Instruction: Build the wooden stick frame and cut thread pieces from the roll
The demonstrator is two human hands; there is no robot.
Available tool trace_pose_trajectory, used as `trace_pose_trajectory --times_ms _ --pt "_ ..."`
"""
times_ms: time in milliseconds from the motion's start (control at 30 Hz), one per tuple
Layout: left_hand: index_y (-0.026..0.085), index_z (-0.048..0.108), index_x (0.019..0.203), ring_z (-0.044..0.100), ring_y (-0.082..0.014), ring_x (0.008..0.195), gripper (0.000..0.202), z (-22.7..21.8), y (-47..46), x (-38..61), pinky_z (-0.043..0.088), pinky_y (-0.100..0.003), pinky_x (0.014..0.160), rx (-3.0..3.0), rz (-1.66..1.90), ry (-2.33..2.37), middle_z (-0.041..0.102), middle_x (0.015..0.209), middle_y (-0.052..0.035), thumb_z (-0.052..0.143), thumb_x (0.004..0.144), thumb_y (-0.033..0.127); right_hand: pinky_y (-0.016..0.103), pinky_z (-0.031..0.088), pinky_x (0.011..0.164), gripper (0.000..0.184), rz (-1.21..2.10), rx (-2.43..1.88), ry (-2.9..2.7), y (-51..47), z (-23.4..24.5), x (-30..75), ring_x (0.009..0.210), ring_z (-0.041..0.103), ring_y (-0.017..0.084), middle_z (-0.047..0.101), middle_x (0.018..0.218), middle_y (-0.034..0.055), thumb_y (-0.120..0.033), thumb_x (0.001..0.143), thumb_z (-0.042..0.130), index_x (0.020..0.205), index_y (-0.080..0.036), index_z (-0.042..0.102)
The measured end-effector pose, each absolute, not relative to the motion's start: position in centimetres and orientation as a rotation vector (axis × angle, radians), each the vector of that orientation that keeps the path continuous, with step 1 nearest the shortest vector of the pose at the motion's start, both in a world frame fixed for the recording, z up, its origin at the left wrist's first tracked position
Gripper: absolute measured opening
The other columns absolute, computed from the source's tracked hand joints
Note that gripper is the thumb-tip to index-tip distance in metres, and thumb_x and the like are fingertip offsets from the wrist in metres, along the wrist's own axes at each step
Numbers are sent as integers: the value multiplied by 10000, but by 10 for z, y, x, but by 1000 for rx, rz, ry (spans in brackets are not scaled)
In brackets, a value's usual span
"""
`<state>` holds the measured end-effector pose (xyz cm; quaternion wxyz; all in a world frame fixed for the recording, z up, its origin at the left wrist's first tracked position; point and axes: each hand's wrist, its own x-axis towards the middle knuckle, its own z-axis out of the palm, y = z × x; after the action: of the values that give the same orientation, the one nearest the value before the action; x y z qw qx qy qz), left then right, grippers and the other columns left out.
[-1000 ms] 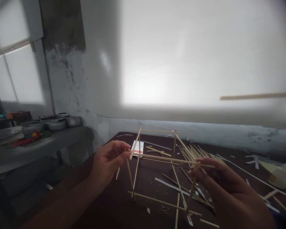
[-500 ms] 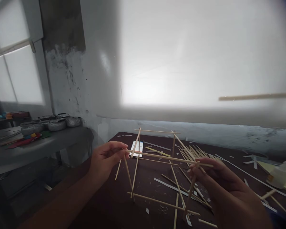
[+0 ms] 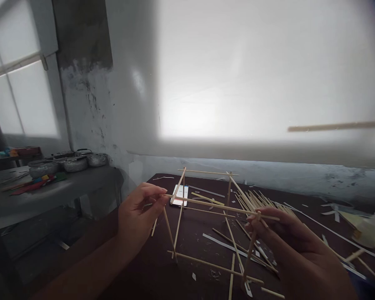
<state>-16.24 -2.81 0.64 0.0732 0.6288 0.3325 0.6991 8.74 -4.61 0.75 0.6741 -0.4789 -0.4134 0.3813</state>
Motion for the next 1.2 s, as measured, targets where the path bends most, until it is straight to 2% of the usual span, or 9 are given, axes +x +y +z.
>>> trace_pose_trajectory --times_ms 267,467,633,700,800,933,1067,1200 --pt "257 720 1057 562 -146 734 236 1 -31 -166 473 -262 656 1981 2071 985 594 818 -23 634 852 179 138 532 634 464 857 -1083 -900 -49 7 86 744 679 164 739 749 -5 -458 488 873 875 -261 711" --pt "251 696 1063 556 -131 721 241 -3 -33 -162 471 -257 697 1904 2074 984 583 780 -4 627 855 151 107 510 645 433 838 -1102 -896 -52 10 83 750 665 135 739 756 -27 -442 514 870 878 -270 711" --pt "251 719 1014 581 -132 875 198 -1 -26 -159 479 -220 773 1559 2033 929 628 975 -15 690 825 199 124 510 646 417 865 -1058 -908 -48 9 86 747 672 143 729 748 -24 -417 512 877 861 -257 712" --pt "243 721 1003 603 -146 910 181 0 -22 -158 489 -220 757 1459 2008 905 662 1025 -27 697 824 240 125 510 639 434 874 -1058 -921 -45 7 87 749 672 147 729 760 -20 -425 513 875 880 -259 712" --pt "209 739 939 617 -141 815 148 3 -18 -157 492 -219 689 1379 1948 864 697 919 -37 712 811 280 118 503 612 483 903 -1015 -930 -42 4 88 739 667 149 724 751 -14 -441 478 879 894 -263 711" --pt "192 752 853 575 -96 670 122 6 -17 -154 490 -218 666 1289 1851 816 681 798 -18 760 763 275 98 483 593 454 942 -975 -959 -41 5 89 719 649 126 715 746 -10 -424 522 874 912 -259 712" --pt "179 748 804 553 -99 649 117 8 -19 -152 487 -224 644 1272 1763 774 632 711 -11 766 754 284 104 490 594 438 986 -951 -967 -38 7 89 722 643 128 716 759 2 -397 529 885 904 -246 718" --pt "179 738 801 553 -96 677 113 10 -21 -151 477 -205 650 1276 1718 768 637 743 -10 772 751 274 109 495 610 363 1023 -843 -945 -32 1 90 713 645 111 722 766 0 -325 584 887 896 -245 719"
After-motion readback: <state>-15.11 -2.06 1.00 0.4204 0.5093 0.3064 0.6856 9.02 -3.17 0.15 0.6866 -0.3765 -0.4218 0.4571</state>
